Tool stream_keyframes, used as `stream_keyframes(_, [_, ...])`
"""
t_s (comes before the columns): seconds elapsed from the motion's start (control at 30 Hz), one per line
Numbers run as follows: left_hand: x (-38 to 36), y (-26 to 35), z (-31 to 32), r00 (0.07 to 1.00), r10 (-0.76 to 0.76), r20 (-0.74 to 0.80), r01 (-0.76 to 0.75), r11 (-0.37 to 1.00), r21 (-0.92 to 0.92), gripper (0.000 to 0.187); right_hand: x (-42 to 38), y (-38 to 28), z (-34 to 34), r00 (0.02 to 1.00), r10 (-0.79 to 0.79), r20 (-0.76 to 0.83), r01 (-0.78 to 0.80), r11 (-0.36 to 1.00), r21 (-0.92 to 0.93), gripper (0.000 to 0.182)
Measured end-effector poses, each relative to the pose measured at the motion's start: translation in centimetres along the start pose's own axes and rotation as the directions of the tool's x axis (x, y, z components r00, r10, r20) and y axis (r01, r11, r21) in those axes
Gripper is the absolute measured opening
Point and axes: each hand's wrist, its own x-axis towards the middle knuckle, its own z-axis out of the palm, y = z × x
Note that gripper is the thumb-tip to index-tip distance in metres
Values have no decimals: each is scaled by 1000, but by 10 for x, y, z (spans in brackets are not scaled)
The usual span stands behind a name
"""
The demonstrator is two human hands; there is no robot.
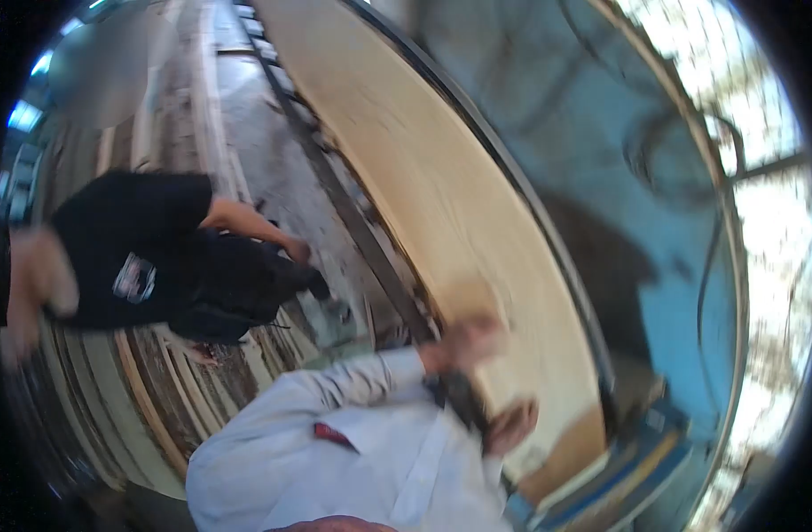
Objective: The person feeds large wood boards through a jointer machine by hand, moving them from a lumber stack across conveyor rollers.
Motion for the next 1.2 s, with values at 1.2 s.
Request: stream_keyframes(1.2, [11, 26, -3, 994, 4, 111, -56, 878, 475, 44, -1, -10, -20, 984, 140, 114, -143, 989, 21, 42])
